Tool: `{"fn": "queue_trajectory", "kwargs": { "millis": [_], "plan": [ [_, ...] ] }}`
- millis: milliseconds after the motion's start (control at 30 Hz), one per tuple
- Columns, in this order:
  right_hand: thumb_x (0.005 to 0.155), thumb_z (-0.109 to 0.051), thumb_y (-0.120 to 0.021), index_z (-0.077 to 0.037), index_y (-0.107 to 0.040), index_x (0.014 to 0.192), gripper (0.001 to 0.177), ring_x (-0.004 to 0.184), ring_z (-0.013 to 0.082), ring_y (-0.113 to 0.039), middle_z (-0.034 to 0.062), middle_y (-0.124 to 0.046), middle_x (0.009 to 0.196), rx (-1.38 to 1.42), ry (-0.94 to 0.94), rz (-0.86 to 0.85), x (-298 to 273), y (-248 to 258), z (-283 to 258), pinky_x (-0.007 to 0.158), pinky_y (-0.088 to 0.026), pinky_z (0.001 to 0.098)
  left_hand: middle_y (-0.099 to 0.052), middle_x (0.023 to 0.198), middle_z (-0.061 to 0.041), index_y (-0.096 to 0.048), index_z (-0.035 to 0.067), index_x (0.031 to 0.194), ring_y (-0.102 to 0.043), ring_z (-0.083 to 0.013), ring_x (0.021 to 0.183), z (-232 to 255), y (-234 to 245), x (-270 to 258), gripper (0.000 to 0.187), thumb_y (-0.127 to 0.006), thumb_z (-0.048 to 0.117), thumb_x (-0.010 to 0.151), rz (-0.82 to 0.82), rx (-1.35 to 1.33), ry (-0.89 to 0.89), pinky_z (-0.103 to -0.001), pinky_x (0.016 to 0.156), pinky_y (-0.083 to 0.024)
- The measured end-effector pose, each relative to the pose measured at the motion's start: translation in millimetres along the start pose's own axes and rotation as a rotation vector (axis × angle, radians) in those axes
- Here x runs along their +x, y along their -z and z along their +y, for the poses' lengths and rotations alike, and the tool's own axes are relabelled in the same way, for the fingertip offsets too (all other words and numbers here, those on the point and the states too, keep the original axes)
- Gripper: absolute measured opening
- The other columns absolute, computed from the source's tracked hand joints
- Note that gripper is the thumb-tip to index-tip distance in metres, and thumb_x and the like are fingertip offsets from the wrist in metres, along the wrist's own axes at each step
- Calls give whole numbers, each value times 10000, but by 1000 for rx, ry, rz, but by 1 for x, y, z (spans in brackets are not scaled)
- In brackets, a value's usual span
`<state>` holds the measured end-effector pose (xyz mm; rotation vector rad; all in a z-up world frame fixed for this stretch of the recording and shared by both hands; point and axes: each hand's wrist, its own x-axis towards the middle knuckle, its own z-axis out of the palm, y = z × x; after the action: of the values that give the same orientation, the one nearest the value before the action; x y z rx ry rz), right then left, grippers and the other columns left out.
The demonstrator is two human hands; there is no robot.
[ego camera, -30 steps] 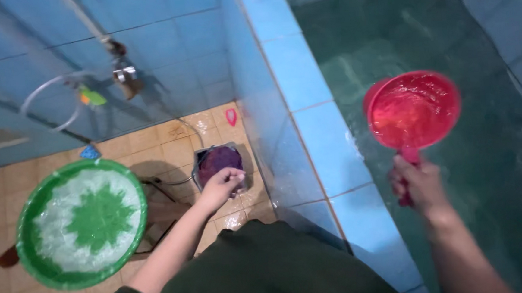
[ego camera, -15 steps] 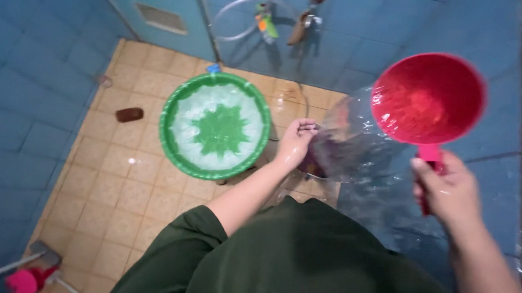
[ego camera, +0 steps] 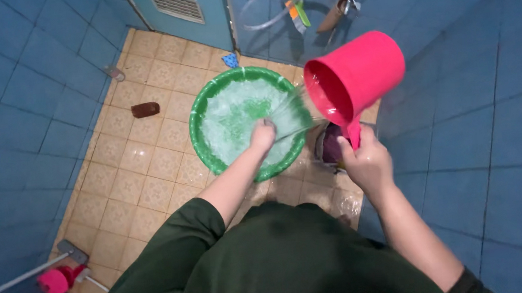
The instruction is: The person washes clothes by hand in a green basin, using water from a larger tiled tub and a red scoop, then wrings them out and places them into a black bucket.
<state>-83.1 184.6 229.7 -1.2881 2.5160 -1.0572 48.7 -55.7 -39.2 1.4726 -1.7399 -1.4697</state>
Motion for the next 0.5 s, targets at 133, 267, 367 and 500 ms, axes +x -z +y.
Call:
{"fn": "queue_trajectory", "kwargs": {
  "millis": [133, 267, 367, 500],
  "plan": [
    [1039, -241, -675, -5, -566, 1178, 295, 611, 185, -560, 65, -592, 822, 861, -539, -225, 3, 3, 19, 514, -482, 376, -754, 984, -94, -699, 20, 1150, -719, -211, 862, 3, 8, 9, 253, -568, 33, 934, -306, -599, -6, -332, 766, -587],
    [1004, -249, -582, -69, -610, 1228, 289, 505, 92, -512, 7, -584, 730, 1176, -698, -38, -24, 67, 40, 429, -421, 253, -677, 886, -78, -680, 22, 1199, -630, -148, 747, 34, 9, -22, 243, -645, 87, 968, -410, -390, -58, -296, 697, -525],
    [1008, -216, -567, -73, -588, 1276, 304, 534, 111, -522, 21, -595, 764, 1142, -585, 195, -53, 114, 51, 445, -428, 269, -710, 920, -30, -686, 6, 1142, -667, -123, 787, 83, -6, -47, 193, -628, 121, 998, -547, -428, -71, -262, 753, -557],
    [1053, -208, -580, -43, -584, 1335, 327, 619, 120, -537, 35, -594, 834, 1356, -344, 440, -75, 196, 84, 515, -429, 269, -719, 926, -24, -678, -23, 1144, -688, -110, 835, 126, -47, -73, 222, -631, 160, 1027, -705, -362, -90, -246, 778, -550]
  ]
}}
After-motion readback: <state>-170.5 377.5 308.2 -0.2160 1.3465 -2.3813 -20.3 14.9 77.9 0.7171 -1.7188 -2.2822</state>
